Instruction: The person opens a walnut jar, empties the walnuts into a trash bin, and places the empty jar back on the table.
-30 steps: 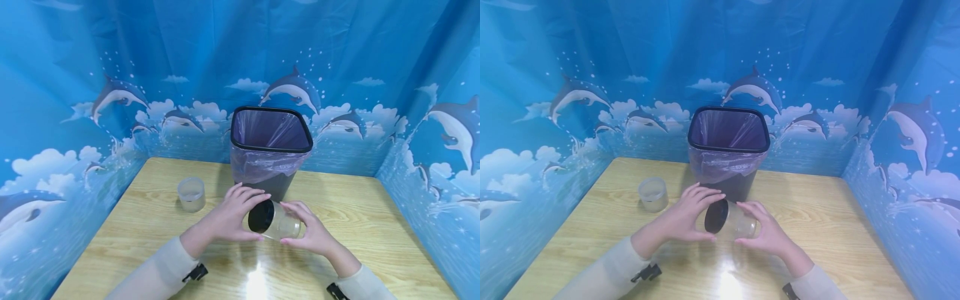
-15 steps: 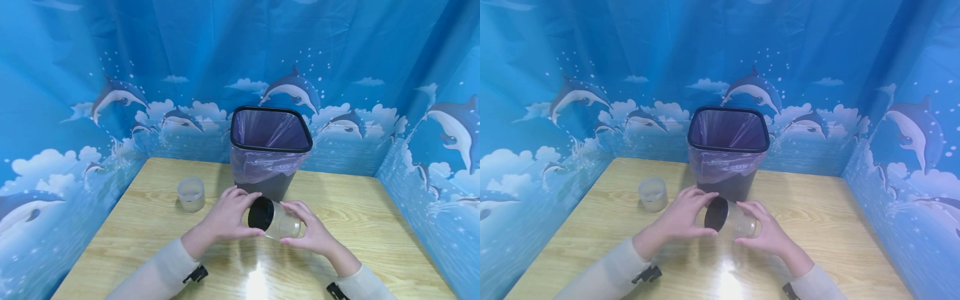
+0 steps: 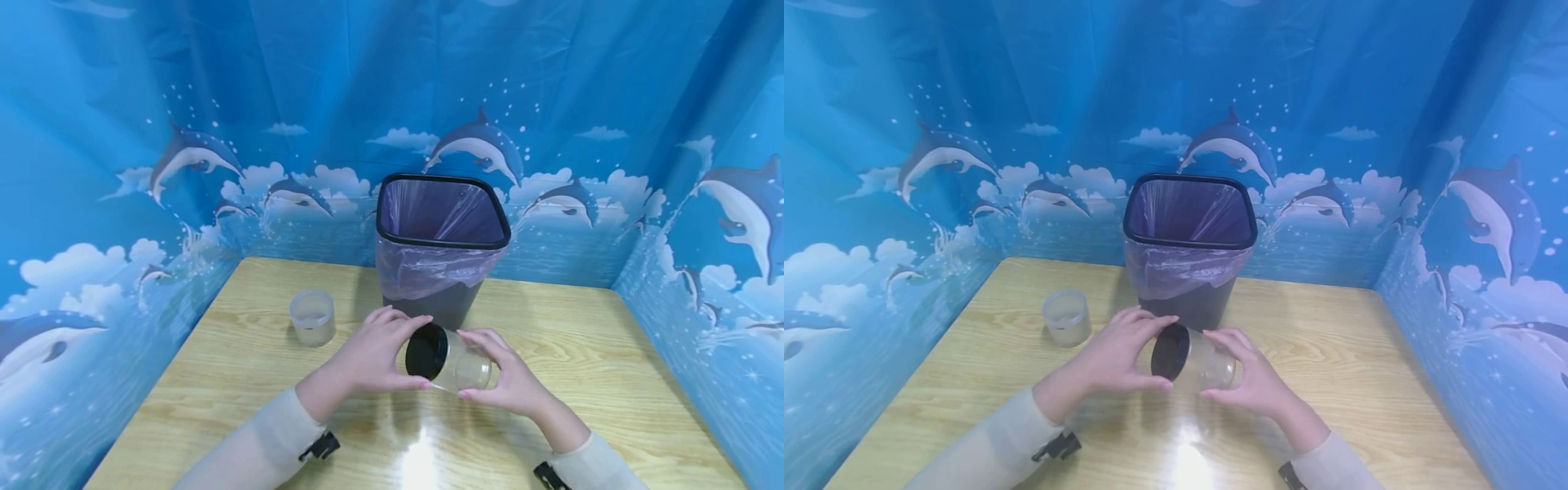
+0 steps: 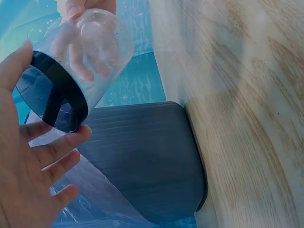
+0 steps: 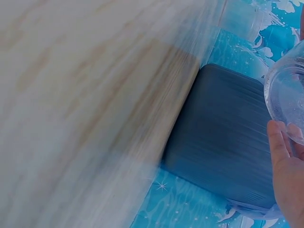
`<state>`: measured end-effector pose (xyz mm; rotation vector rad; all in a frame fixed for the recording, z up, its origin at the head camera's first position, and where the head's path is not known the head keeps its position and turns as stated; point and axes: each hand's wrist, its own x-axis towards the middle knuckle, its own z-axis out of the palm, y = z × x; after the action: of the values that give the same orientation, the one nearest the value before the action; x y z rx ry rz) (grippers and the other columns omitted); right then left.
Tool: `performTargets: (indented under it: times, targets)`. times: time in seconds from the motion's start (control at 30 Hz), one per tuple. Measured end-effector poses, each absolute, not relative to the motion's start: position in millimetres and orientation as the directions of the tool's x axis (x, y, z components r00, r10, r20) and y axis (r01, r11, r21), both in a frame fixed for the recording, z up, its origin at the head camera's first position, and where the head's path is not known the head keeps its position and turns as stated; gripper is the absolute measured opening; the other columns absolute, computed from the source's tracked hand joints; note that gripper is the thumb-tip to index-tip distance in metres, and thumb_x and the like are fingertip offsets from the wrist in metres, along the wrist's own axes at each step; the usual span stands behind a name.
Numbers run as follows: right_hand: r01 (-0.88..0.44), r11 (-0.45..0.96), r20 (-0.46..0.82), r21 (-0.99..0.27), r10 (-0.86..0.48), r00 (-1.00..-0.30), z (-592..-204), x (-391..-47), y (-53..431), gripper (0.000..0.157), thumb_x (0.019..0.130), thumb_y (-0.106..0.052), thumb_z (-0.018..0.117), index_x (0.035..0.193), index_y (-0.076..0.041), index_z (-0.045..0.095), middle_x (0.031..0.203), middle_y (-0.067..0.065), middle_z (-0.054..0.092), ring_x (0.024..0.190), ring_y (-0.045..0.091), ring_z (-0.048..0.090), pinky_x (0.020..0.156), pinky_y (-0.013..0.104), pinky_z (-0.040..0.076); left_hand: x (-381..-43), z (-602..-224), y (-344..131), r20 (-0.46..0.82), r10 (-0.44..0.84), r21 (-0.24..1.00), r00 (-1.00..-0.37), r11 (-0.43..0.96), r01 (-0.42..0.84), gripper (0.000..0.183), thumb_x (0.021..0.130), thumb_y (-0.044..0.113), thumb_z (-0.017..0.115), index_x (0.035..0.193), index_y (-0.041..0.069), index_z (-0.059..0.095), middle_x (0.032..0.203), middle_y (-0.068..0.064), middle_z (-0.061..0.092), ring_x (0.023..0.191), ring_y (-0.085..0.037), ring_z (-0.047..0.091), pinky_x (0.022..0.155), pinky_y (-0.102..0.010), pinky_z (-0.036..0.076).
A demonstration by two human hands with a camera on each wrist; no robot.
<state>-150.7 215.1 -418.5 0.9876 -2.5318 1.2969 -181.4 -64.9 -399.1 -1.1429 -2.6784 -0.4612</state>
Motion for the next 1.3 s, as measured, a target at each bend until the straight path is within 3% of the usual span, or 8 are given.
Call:
performTargets:
  times: [0.17, 0.37, 0.63, 0.87, 1.1, 1.2, 1.3]
  targets:
    - [-0.618, 0.404, 0.401, -0.675, -0.502, -0.766, -410.0, -146.6, 212.4, 0.084, 0.068, -0.005, 0.091, 0.140, 0.005, 0.049, 0.130, 0.016, 0.054, 0.115, 0.035, 0.058, 0.102, 0.034, 0.048, -182.9, -398.3, -67.6, 0.293, 0.710, 0.204, -0.641, 0.608, 0.767, 0.101, 0.077, 0.074, 0.067, 0.157, 0.024, 0.032, 0.137, -0.003, 0.057, 0.128, -0.022, 0.047, 0.118, -0.049, 0.023]
    - [-0.607, 0.418, 0.392, -0.676, -0.493, -0.776, -432.9, -157.4, 220.1, 0.090, 0.064, -0.005, 0.093, 0.143, 0.001, 0.049, 0.133, 0.009, 0.053, 0.119, 0.021, 0.056, 0.104, 0.034, 0.046, -184.1, -397.9, -69.5, 0.314, 0.752, 0.193, -0.580, 0.547, 0.814, 0.101, 0.074, 0.054, 0.082, 0.157, 0.026, 0.032, 0.143, -0.005, 0.053, 0.134, -0.024, 0.044, 0.118, -0.052, 0.021]
    - [-0.604, 0.414, 0.391, -0.681, -0.491, -0.778, -448.4, -164.8, 227.0, 0.093, 0.067, -0.016, 0.094, 0.147, -0.011, 0.048, 0.136, 0.001, 0.052, 0.120, 0.019, 0.056, 0.104, 0.035, 0.047, -183.4, -397.6, -67.4, 0.365, 0.770, 0.153, -0.524, 0.506, 0.849, 0.096, 0.073, 0.043, 0.087, 0.154, 0.027, 0.037, 0.149, -0.003, 0.048, 0.140, -0.026, 0.038, 0.118, -0.053, 0.022]
    - [-0.614, 0.396, 0.402, -0.683, -0.498, -0.769, -447.9, -164.7, 228.1, 0.089, 0.072, -0.023, 0.092, 0.148, -0.011, 0.047, 0.137, -0.001, 0.051, 0.121, 0.019, 0.056, 0.103, 0.037, 0.047, -180.9, -399.0, -67.9, 0.321, 0.757, 0.191, -0.569, 0.537, 0.822, 0.111, 0.073, 0.055, 0.084, 0.160, 0.028, 0.020, 0.159, -0.002, 0.034, 0.146, -0.024, 0.029, 0.121, -0.050, 0.013]
    - [-0.606, 0.390, 0.398, -0.693, -0.494, -0.773, -446.1, -163.7, 228.4, 0.091, 0.070, -0.018, 0.093, 0.148, -0.010, 0.047, 0.137, 0.004, 0.052, 0.121, 0.025, 0.056, 0.105, 0.036, 0.046, -178.6, -400.7, -68.0, 0.305, 0.708, 0.184, -0.637, 0.613, 0.769, 0.105, 0.080, 0.080, 0.058, 0.160, 0.023, 0.021, 0.152, -0.005, 0.045, 0.142, -0.026, 0.034, 0.120, -0.052, 0.015]
    - [-0.601, 0.397, 0.394, -0.694, -0.489, -0.778, -446.5, -163.6, 228.3, 0.093, 0.067, -0.013, 0.094, 0.147, -0.006, 0.047, 0.137, 0.007, 0.052, 0.121, 0.028, 0.056, 0.105, 0.036, 0.045, -177.4, -399.9, -67.3, 0.274, 0.675, 0.214, -0.685, 0.652, 0.728, 0.106, 0.080, 0.082, 0.054, 0.160, 0.020, 0.024, 0.150, -0.005, 0.048, 0.139, -0.027, 0.038, 0.120, -0.051, 0.016]
    - [-0.592, 0.418, 0.386, -0.689, -0.480, -0.788, -447.0, -163.3, 228.2, 0.094, 0.065, -0.011, 0.094, 0.146, -0.005, 0.047, 0.136, 0.008, 0.052, 0.120, 0.027, 0.057, 0.105, 0.037, 0.046, -176.6, -399.3, -65.9, 0.249, 0.644, 0.236, -0.724, 0.684, 0.690, 0.105, 0.081, 0.082, 0.053, 0.159, 0.016, 0.028, 0.134, 0.000, 0.061, 0.131, -0.024, 0.047, 0.118, -0.049, 0.023]
